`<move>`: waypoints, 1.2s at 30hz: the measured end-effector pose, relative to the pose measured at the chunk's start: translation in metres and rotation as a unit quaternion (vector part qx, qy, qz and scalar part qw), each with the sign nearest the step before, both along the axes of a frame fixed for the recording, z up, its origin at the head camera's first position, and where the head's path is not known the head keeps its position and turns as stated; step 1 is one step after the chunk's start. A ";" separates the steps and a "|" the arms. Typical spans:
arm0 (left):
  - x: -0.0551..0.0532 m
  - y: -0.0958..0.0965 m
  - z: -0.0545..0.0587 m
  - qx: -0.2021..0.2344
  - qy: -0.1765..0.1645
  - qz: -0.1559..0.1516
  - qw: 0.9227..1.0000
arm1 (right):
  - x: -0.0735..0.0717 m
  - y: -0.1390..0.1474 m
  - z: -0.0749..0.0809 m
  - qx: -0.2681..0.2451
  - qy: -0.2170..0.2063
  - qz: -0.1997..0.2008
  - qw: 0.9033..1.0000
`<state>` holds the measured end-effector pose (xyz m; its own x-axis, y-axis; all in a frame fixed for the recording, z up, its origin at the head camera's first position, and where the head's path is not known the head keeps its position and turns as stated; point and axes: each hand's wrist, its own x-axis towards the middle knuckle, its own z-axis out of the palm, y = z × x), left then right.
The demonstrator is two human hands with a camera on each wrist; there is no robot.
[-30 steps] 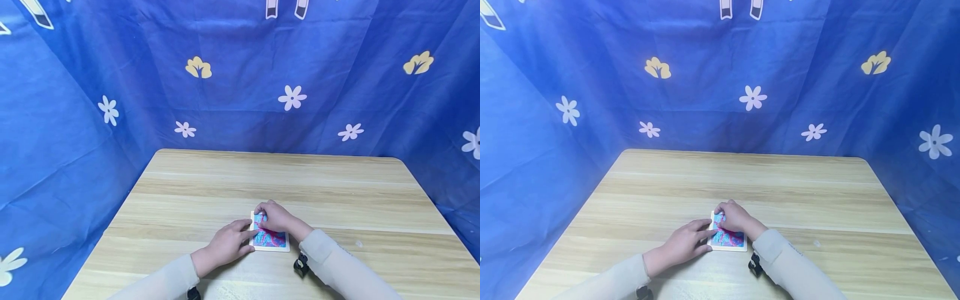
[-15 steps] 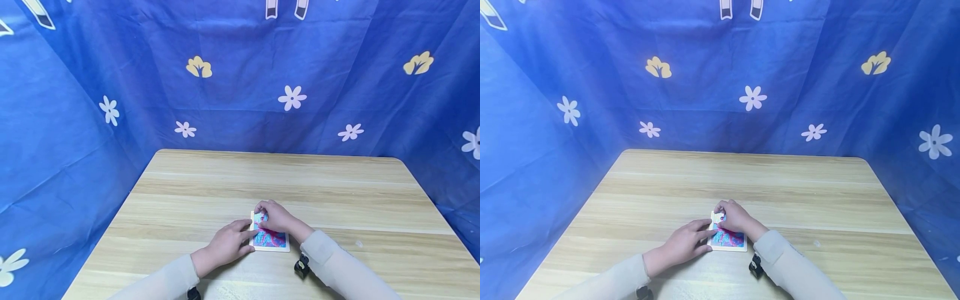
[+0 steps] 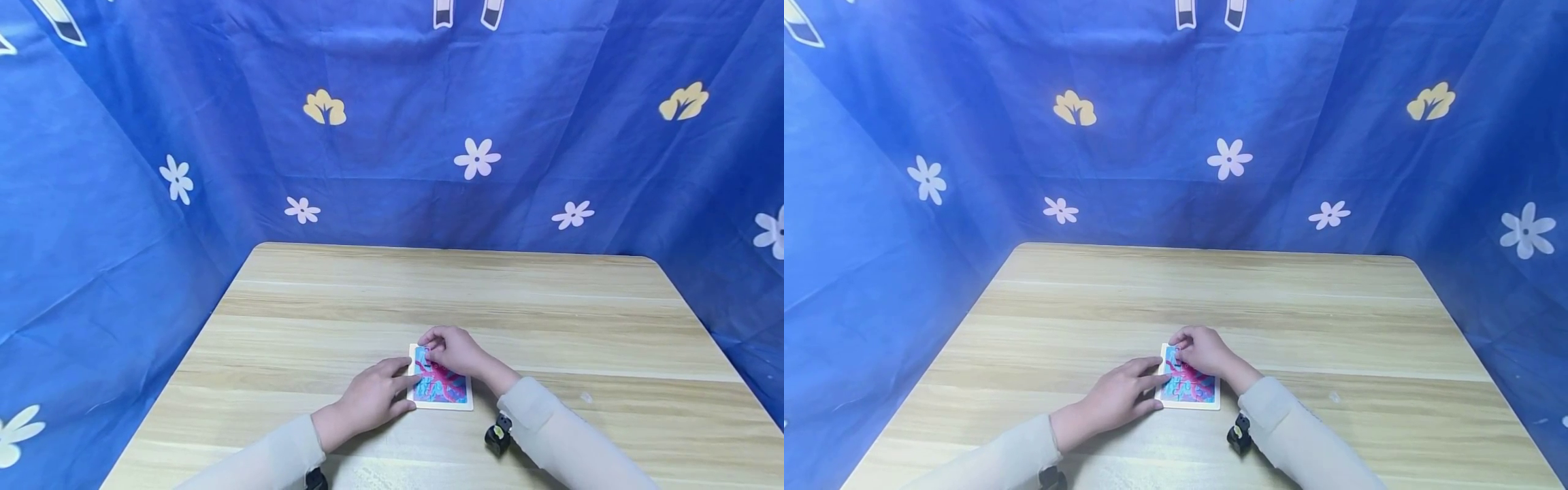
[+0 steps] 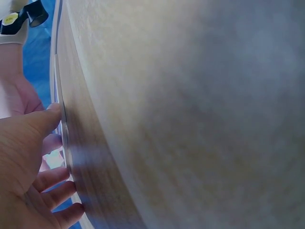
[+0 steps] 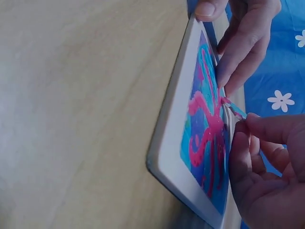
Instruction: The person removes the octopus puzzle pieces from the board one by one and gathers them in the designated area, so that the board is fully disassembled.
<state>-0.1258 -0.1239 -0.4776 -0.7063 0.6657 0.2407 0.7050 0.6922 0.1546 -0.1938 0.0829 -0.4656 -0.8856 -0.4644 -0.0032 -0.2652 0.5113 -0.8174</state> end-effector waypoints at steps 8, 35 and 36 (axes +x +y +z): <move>-0.001 0.000 0.001 0.000 -0.007 -0.001 1.000 | -0.002 0.004 -0.002 -0.012 -0.036 -0.030 0.999; -0.001 0.000 0.003 -0.004 -0.009 -0.004 1.000 | -0.016 0.071 -0.006 -0.021 -0.036 -0.083 0.996; -0.001 0.000 0.003 -0.005 -0.009 -0.005 1.000 | -0.016 0.074 -0.007 -0.021 -0.034 -0.084 0.996</move>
<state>-0.1272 -0.1244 -0.4745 -0.7042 0.6746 0.2214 0.7087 0.6869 0.1612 -0.2100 0.1573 -0.4721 -0.9491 -0.3112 -0.0494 -0.1226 0.5092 -0.8519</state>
